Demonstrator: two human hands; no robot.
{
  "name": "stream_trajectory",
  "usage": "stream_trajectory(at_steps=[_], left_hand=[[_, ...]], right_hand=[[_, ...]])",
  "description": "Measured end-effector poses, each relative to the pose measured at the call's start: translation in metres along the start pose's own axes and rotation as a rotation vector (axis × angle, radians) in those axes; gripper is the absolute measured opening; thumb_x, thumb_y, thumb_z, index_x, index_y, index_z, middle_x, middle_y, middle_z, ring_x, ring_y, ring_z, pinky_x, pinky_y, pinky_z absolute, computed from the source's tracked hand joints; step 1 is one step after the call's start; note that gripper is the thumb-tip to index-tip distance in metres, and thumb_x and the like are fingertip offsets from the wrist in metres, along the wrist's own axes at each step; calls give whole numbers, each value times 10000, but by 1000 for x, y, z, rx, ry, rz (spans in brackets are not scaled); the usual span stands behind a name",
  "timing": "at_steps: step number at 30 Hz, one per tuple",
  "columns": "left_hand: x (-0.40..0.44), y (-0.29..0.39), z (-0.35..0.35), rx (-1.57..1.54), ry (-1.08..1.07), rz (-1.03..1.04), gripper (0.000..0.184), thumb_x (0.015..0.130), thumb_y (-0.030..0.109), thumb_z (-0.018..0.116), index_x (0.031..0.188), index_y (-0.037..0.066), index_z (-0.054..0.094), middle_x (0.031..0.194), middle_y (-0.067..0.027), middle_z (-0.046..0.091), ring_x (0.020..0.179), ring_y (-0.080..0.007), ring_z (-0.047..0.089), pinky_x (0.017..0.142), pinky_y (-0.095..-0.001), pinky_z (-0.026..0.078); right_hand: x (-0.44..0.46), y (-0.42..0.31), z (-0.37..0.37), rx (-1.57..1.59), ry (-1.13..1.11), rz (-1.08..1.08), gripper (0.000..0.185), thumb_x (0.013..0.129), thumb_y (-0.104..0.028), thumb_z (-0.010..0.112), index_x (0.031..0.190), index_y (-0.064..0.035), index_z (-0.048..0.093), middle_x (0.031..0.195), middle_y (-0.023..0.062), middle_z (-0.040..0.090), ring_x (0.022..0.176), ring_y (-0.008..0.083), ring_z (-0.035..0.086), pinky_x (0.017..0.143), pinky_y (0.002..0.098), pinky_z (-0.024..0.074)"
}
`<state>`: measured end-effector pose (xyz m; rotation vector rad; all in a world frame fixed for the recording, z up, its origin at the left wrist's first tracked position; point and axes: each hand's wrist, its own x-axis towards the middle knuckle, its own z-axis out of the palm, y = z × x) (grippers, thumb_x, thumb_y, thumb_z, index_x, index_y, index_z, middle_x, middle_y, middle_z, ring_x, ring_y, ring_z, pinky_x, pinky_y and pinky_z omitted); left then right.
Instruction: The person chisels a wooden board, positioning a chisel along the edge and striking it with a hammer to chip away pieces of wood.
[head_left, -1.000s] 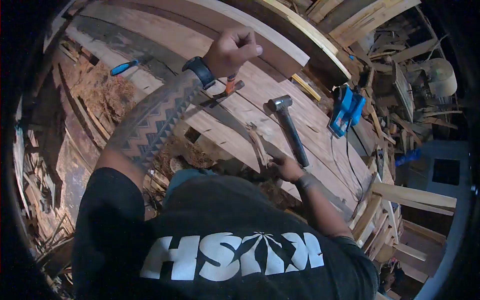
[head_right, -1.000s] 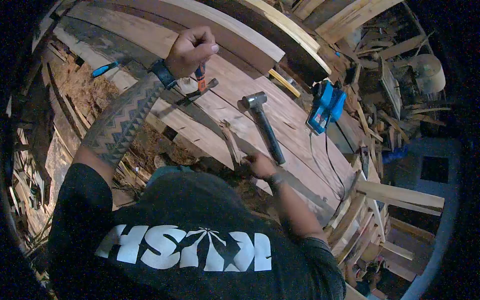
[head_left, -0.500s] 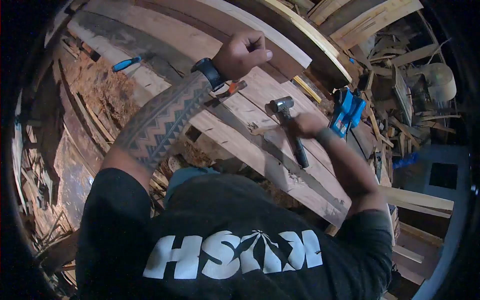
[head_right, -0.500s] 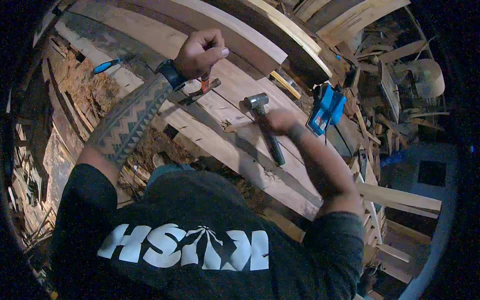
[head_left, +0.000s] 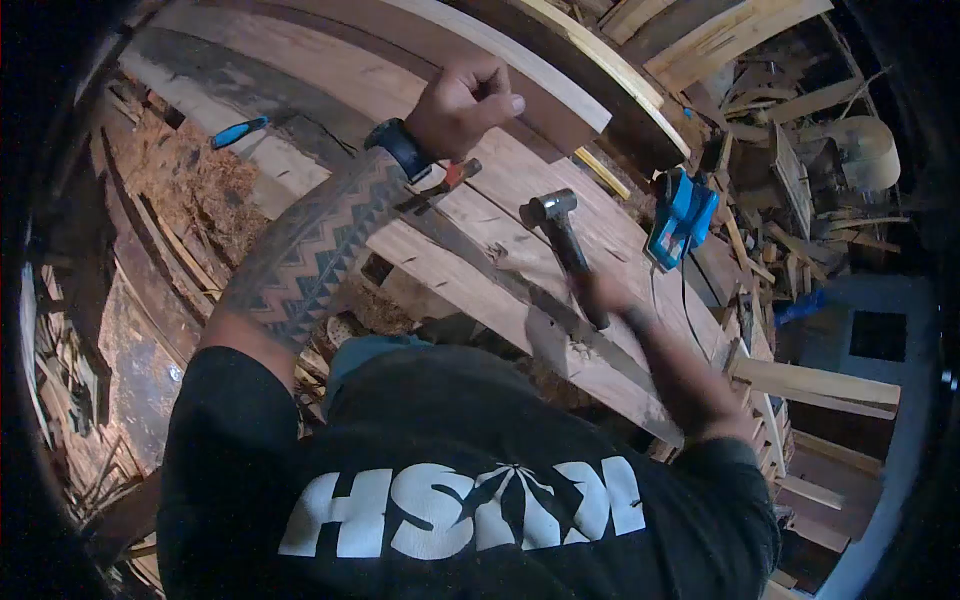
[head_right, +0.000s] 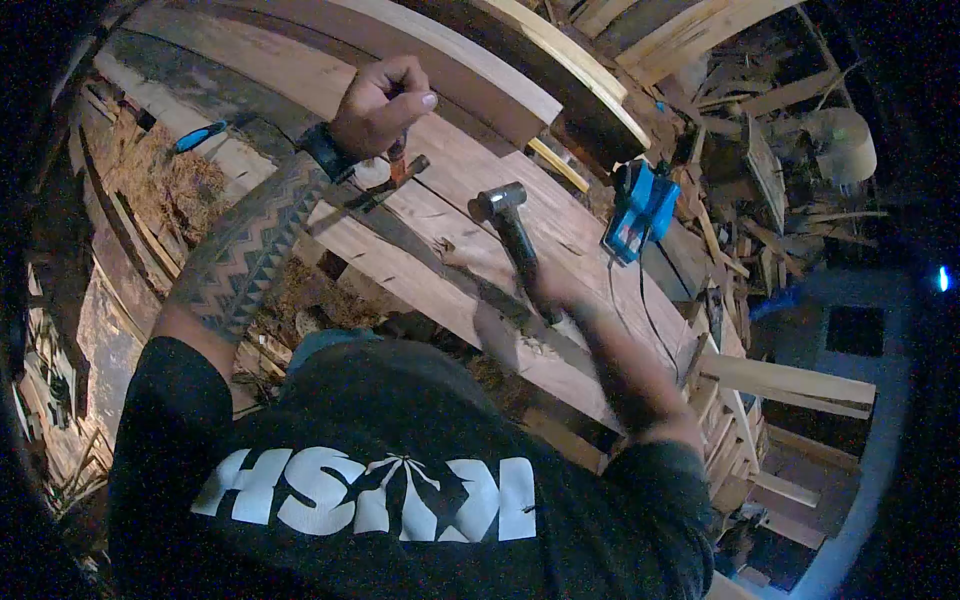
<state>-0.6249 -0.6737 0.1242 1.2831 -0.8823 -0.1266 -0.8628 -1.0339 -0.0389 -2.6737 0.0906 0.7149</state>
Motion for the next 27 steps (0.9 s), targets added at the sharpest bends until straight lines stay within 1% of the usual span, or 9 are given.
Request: stream_trajectory(at_steps=[1,3,5,8,11,14,17,19,27], left_hand=[[0,-2,1,9,-5,6,255,933,220,680,777,105,515,658,41,460,586,-51,421,522,-255,373],[0,1,-4,27,-1,-4,233,933,211,667,793,109,511,678,34,475,584,-60,433,512,-246,398],[3,7,2,17,-18,-40,247,934,214,666,786,105,501,677,31,474,570,-64,427,492,-243,413],[9,0,5,48,-50,28,255,938,205,662,784,97,489,681,19,474,556,-68,426,471,-235,426],[12,-7,12,-6,-85,50,260,937,202,662,781,91,486,679,9,474,558,-66,433,486,-239,412],[9,-5,26,28,-135,45,263,935,198,664,782,93,477,682,3,479,562,-62,440,508,-243,383],[3,7,33,17,-136,-11,256,935,190,675,781,95,494,680,23,476,581,-56,430,528,-245,368],[-1,10,27,9,-74,-59,275,929,208,710,758,95,527,658,61,453,629,-40,418,574,-249,359],[-98,26,-72,-196,201,-269,122,949,131,643,898,41,577,848,-81,620,906,-231,683,902,-383,543]], right_hand=[[-29,28,78,-98,-39,-104,312,1001,-358,622,1007,-71,743,876,142,716,803,222,679,748,433,521],[-134,-183,-8,172,-426,396,288,1049,-243,552,1126,-50,750,1027,93,743,893,158,642,838,368,520],[-161,-137,71,905,-294,396,326,1042,-284,543,1037,-40,759,1011,154,753,986,251,692,967,368,485],[-163,-38,126,744,43,129,373,1053,-326,541,1074,-20,754,1024,160,750,1009,232,679,998,369,476],[-147,-19,33,631,19,499,205,1017,-228,593,1019,-55,704,764,35,646,634,130,578,570,329,460],[-123,3,-40,619,378,339,233,992,-251,617,1042,-40,702,722,35,666,592,99,586,541,291,454],[-86,36,-86,-145,958,127,444,947,-300,708,1300,-42,629,1177,227,684,1038,355,684,884,447,544],[-89,-16,-126,-266,945,261,544,933,-269,721,1414,-66,565,1417,259,544,1284,447,543,1066,503,457],[-46,-83,-20,291,516,-60,594,861,-323,776,1372,-85,590,1378,233,545,1312,419,514,1134,484,403]])
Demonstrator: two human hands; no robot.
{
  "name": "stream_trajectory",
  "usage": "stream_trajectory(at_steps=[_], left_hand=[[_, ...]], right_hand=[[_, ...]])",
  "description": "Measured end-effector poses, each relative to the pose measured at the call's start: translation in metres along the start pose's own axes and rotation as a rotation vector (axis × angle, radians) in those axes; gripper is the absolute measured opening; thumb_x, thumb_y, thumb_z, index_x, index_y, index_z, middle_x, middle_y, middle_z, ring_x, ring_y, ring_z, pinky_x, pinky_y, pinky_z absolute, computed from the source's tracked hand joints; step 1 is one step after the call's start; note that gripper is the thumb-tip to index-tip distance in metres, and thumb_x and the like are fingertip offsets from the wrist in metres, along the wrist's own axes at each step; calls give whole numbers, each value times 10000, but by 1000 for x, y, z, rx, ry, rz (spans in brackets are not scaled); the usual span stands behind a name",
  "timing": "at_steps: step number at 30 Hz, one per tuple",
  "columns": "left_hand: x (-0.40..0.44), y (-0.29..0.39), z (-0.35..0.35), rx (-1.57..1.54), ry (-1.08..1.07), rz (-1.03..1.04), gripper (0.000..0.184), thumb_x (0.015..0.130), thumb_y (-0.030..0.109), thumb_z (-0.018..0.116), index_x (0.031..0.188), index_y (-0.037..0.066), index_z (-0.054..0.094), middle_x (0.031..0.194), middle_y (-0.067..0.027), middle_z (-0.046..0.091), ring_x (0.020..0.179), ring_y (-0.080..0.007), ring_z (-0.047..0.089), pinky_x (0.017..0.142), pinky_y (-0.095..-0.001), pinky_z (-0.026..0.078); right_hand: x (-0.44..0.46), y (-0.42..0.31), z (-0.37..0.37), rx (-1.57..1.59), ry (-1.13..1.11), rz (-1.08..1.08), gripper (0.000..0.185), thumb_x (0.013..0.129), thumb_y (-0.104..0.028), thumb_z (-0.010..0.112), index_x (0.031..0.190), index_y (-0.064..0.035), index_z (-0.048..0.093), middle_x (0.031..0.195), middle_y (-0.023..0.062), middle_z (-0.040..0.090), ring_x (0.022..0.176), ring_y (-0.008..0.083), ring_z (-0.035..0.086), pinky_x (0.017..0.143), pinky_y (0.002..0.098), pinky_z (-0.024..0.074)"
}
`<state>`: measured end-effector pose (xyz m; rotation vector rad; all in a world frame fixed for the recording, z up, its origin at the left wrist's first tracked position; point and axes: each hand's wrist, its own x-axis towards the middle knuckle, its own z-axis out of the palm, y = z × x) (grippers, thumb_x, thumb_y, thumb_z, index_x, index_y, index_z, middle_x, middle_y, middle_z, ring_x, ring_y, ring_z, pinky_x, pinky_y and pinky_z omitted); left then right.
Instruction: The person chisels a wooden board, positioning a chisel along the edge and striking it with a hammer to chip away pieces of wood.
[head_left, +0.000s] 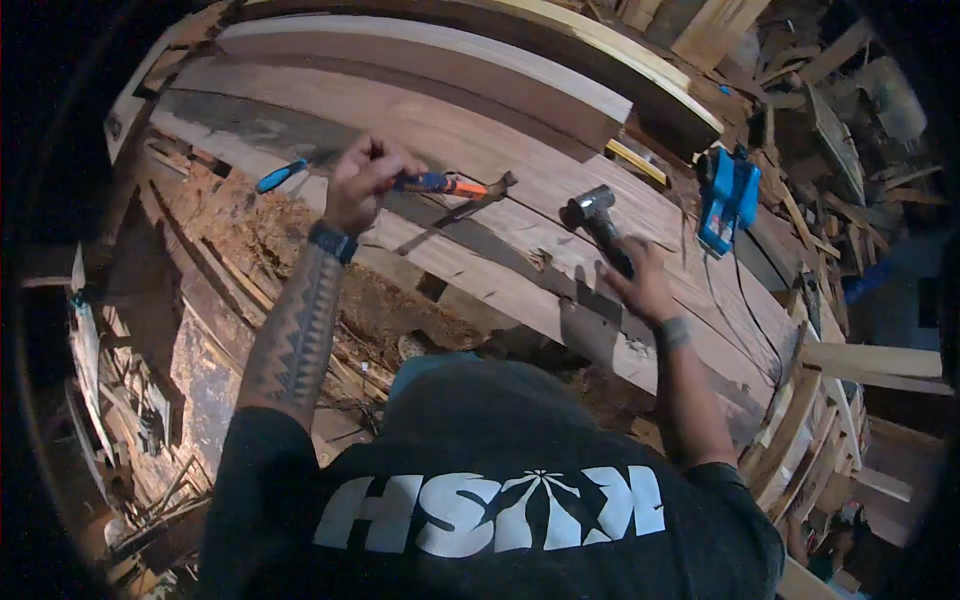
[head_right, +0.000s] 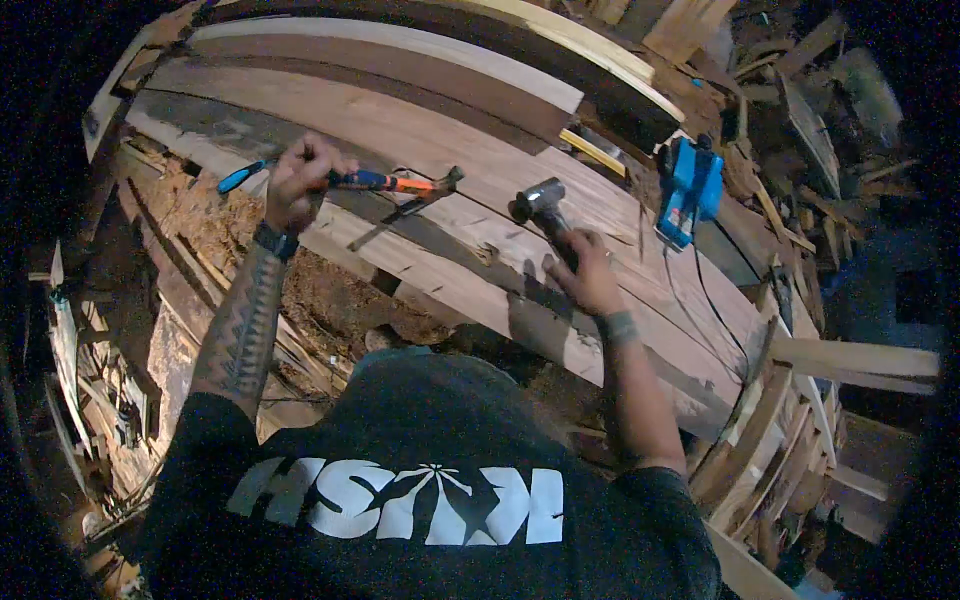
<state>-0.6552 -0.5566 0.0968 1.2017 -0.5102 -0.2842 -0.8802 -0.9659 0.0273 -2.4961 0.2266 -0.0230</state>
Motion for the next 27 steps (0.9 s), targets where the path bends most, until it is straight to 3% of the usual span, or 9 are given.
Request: stream_trajectory(at_steps=[3,9,12,13,16,17,20,21,27], left_hand=[[-44,-13,-19,58,52,34,135,941,126,656,1014,25,602,1026,-132,670,983,-253,681,985,-400,512],[-108,-36,-25,74,189,-194,242,944,51,646,1178,37,587,1252,-167,650,980,-229,704,884,-338,568],[-126,-24,-13,-48,193,-469,325,960,40,634,1279,50,573,1230,-153,642,896,-190,705,761,-292,597],[-128,-10,9,-36,286,-449,418,973,59,637,1378,64,534,1128,-120,661,799,-153,677,632,-276,592],[-135,-16,2,203,168,-491,437,979,77,643,1401,79,529,885,-71,674,699,-134,657,608,-291,587],[-134,-21,6,273,200,-491,332,970,59,629,1298,69,583,770,-33,631,581,-117,601,527,-280,535],[-123,-54,-1,318,368,-337,275,922,69,677,1194,54,634,849,-50,650,644,-90,628,484,-276,508],[-111,-46,9,168,443,-327,204,903,43,658,1105,53,631,759,-31,614,545,-81,564,459,-273,459],[-58,-36,-12,237,515,-201,233,858,-40,636,1052,87,624,731,7,540,563,-69,521,443,-253,400]], right_hand=[[-8,13,48,-47,-5,-37,543,845,-279,779,1319,-82,599,1322,223,536,1243,425,538,1056,517,452],[6,4,68,-171,-104,-155,519,860,-294,763,1319,-110,607,1351,225,524,1269,420,514,1034,528,441],[8,-9,81,-284,11,-212,562,881,-380,741,1362,-133,588,1382,220,514,1320,420,477,1059,552,402],[8,-6,90,-317,46,-262,580,892,-416,725,1380,-139,578,1396,218,508,1339,419,464,1070,565,385],[11,-6,107,-344,61,-235,614,933,-519,645,1427,-166,551,1448,204,481,1388,409,435,1106,610,313],[10,-7,104,-328,39,-211,613,934,-525,640,1425,-169,553,1455,201,477,1392,406,432,1106,612,310],[9,-12,100,-310,28,-201,626,922,-544,648,1424,-181,557,1447,172,492,1389,394,436,1103,603,315],[9,-10,101,-314,27,-199,631,917,-548,651,1423,-183,557,1443,167,496,1388,394,436,1105,602,314],[12,-8,98,-310,14,-181,630,899,-555,664,1404,-189,575,1424,147,515,1372,377,448,1115,596,311]])
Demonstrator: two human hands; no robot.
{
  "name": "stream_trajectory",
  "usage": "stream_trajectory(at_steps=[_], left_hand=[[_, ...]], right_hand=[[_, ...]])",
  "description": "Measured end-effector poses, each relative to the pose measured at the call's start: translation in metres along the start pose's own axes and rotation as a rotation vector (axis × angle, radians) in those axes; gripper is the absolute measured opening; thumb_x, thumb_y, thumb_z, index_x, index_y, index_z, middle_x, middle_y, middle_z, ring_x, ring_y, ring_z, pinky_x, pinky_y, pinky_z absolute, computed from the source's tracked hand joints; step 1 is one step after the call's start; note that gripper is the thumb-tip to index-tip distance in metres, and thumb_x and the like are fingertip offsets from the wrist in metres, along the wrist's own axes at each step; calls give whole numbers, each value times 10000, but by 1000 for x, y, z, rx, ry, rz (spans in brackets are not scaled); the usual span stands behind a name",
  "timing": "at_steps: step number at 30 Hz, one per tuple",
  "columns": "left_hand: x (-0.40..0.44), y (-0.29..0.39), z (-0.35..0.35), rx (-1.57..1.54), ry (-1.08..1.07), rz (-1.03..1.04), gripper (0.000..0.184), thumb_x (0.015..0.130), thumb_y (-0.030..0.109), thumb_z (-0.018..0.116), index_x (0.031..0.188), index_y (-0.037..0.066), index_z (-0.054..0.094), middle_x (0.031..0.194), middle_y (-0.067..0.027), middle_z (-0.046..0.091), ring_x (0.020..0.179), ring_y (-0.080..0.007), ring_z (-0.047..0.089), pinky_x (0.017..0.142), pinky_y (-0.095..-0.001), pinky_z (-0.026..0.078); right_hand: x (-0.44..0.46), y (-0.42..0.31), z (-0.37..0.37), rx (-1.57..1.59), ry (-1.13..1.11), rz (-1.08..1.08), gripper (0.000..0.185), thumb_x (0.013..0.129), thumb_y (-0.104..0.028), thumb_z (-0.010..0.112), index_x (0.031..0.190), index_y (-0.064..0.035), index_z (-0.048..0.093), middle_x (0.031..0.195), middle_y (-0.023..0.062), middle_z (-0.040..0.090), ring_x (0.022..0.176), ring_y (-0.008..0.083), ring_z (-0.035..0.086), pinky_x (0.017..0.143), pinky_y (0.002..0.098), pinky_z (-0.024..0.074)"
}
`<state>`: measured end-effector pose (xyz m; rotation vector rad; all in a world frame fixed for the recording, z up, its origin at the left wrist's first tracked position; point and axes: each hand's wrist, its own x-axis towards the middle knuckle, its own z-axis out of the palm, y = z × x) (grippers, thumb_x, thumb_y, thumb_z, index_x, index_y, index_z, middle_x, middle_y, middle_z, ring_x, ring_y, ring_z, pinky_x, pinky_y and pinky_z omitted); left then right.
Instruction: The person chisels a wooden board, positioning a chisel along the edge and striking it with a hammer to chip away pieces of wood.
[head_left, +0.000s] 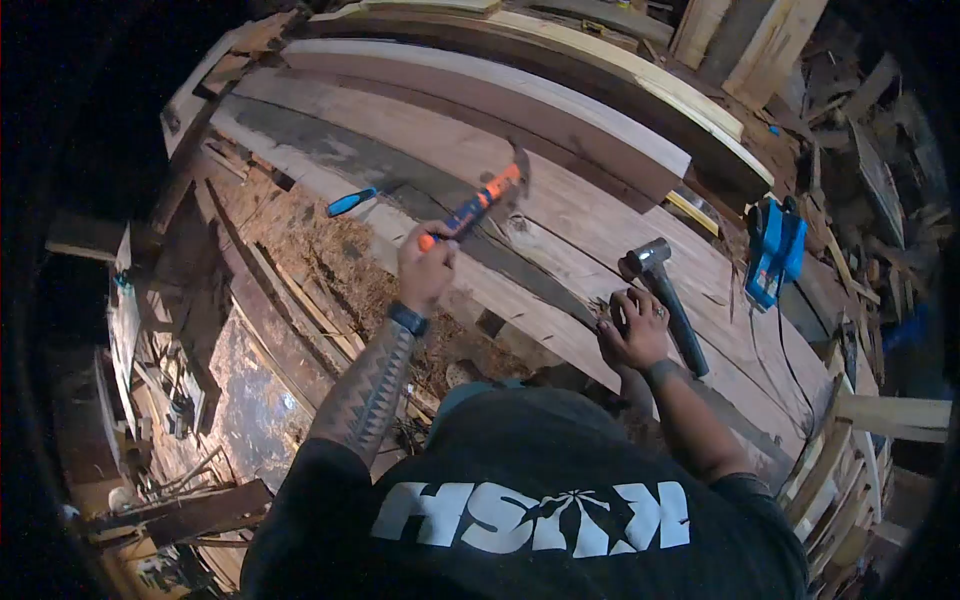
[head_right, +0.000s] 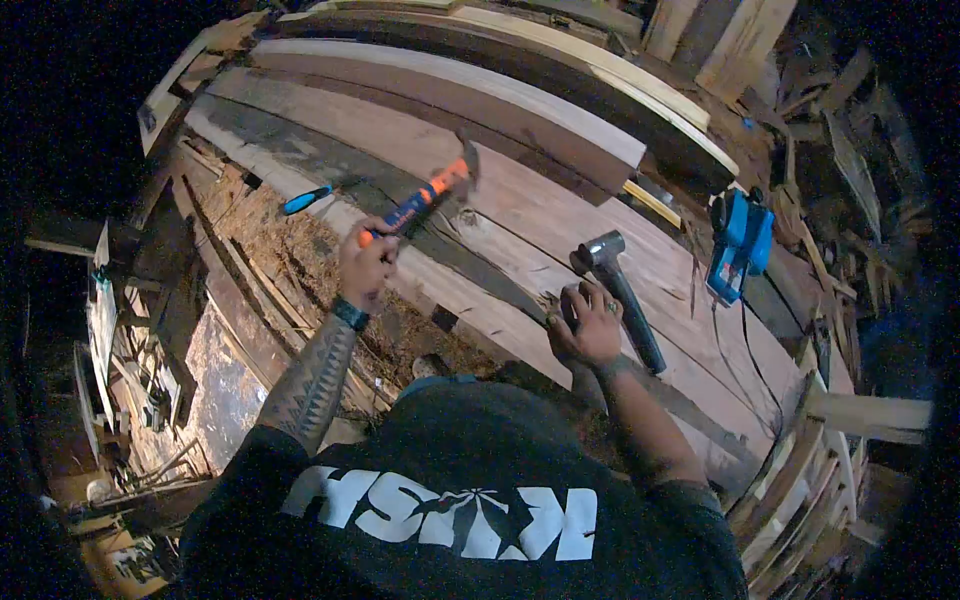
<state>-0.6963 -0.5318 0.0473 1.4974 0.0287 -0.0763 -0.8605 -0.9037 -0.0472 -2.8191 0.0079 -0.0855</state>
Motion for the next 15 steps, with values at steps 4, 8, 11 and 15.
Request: stream_trajectory(at_steps=[4,8,11,15], left_hand=[[59,-40,-40,85,-106,-44,252,840,-61,638,1015,119,609,719,25,505,540,-65,482,420,-257,367],[60,-41,-48,-8,-75,-152,236,840,-62,628,951,130,546,730,27,510,548,-62,482,425,-257,366],[39,-31,-38,-30,-106,-202,246,839,-64,618,959,135,537,734,29,499,561,-66,492,434,-257,375],[39,-105,-70,101,-287,0,250,828,-69,611,942,133,519,751,19,535,614,-84,527,523,-261,440]], right_hand=[[-3,-1,-1,10,22,3,610,897,-547,675,1381,-184,595,1419,142,522,1361,372,462,1120,593,314],[-2,0,0,21,32,21,600,895,-542,680,1371,-184,605,1412,149,527,1341,377,477,1114,582,324],[-3,-1,-3,38,62,-3,598,894,-544,680,1365,-183,610,1410,147,529,1323,382,486,1099,581,336],[-3,0,-3,48,76,-5,601,892,-552,681,1359,-180,613,1404,145,535,1322,385,484,1088,584,344]])
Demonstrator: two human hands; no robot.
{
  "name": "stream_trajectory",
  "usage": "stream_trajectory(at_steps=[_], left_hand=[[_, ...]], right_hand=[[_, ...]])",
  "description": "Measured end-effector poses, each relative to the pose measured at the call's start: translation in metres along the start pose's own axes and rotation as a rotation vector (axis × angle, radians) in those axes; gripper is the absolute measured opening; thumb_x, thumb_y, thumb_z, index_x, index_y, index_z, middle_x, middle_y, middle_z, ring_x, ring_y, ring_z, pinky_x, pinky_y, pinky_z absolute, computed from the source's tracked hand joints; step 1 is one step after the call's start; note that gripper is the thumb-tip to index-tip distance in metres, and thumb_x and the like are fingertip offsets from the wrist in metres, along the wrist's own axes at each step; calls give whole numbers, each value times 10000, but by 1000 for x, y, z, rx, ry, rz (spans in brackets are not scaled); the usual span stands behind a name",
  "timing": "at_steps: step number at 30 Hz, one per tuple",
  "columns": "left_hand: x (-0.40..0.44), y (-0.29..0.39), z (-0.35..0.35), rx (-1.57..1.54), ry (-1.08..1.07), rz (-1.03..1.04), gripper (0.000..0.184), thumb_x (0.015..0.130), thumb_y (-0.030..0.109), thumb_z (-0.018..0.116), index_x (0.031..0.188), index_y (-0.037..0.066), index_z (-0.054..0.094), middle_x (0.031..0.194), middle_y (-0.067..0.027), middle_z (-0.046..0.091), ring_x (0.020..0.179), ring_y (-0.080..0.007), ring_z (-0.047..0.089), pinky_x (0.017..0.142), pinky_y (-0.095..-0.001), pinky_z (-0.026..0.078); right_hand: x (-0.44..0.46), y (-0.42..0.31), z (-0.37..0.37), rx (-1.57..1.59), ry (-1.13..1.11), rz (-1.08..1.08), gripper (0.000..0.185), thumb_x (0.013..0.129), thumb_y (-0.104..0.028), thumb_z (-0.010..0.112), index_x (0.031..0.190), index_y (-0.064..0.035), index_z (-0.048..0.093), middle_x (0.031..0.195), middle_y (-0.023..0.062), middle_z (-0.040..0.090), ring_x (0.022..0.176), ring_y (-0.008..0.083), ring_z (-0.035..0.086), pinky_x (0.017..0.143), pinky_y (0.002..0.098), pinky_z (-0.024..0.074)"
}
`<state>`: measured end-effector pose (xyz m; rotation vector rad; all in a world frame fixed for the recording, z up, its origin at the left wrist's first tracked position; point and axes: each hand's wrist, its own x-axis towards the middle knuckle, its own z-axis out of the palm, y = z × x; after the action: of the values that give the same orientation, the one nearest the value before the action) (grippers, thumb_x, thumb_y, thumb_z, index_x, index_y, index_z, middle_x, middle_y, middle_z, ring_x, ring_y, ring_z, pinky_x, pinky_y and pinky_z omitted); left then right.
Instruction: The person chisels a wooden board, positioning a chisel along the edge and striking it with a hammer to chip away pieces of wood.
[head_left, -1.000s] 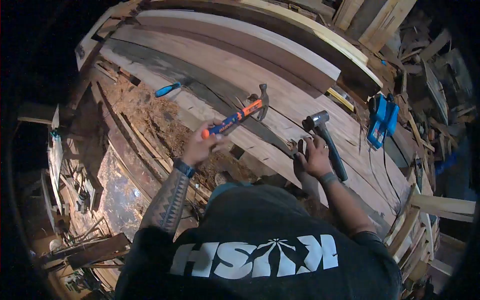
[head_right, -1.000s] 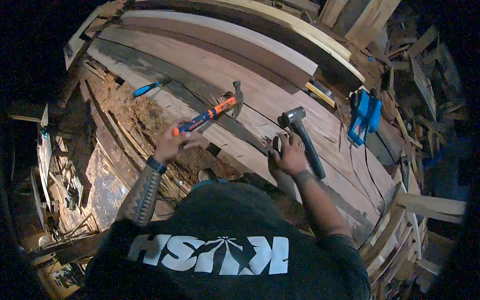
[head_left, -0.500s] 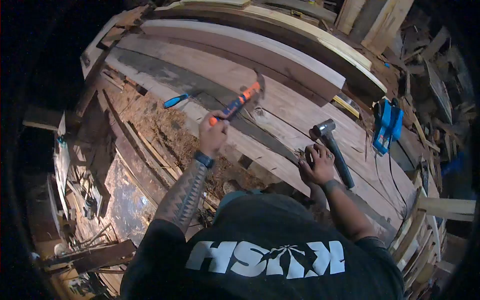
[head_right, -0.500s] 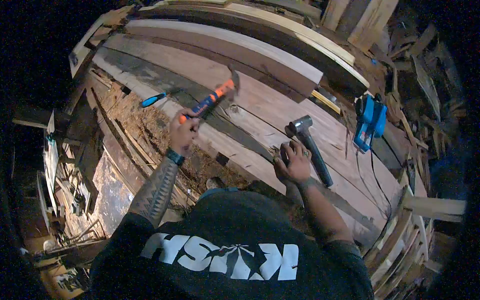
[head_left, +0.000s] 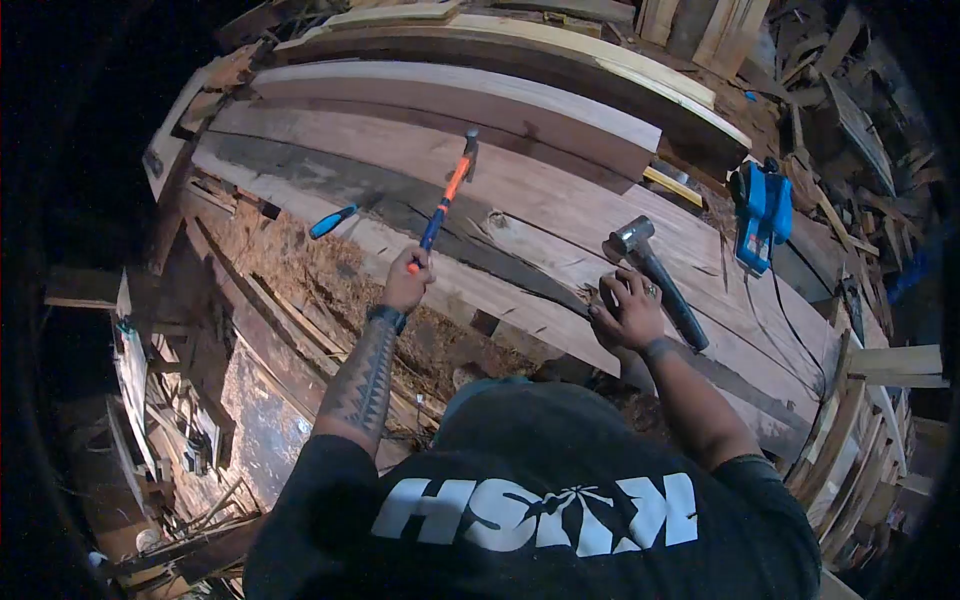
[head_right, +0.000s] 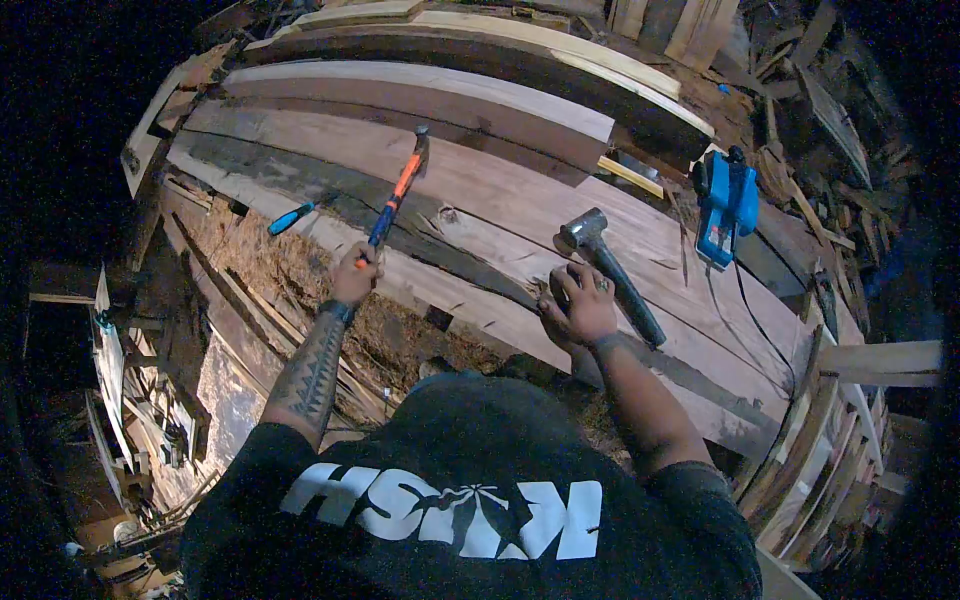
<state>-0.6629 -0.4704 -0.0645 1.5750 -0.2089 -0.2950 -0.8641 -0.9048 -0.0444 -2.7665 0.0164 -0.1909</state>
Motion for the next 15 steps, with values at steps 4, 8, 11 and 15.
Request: stream_trajectory(at_steps=[4,8,11,15], left_hand=[[-53,13,-3,-20,26,-127,246,824,-71,600,938,129,513,724,19,507,610,-93,523,537,-263,451],[-49,27,-1,-33,9,-238,262,824,-93,563,958,126,511,723,10,506,599,-102,521,554,-262,461],[-40,-20,-30,197,-3,14,267,818,-87,562,953,133,496,732,3,510,599,-102,524,543,-264,454],[-51,-14,-23,41,-14,-136,260,810,-68,582,937,138,486,741,6,507,603,-99,530,530,-269,452]], right_hand=[[2,-1,-2,16,-23,26,586,883,-548,690,1347,-196,623,1396,140,540,1338,385,471,1098,580,331],[-1,2,4,-4,-24,40,580,877,-541,696,1345,-206,626,1395,138,542,1343,380,469,1105,580,322],[1,5,6,8,-22,45,591,868,-540,706,1352,-212,624,1406,135,539,1348,379,469,1098,591,330],[0,2,3,-17,-29,45,599,871,-542,702,1365,-217,615,1415,135,535,1353,380,466,1094,603,334]])
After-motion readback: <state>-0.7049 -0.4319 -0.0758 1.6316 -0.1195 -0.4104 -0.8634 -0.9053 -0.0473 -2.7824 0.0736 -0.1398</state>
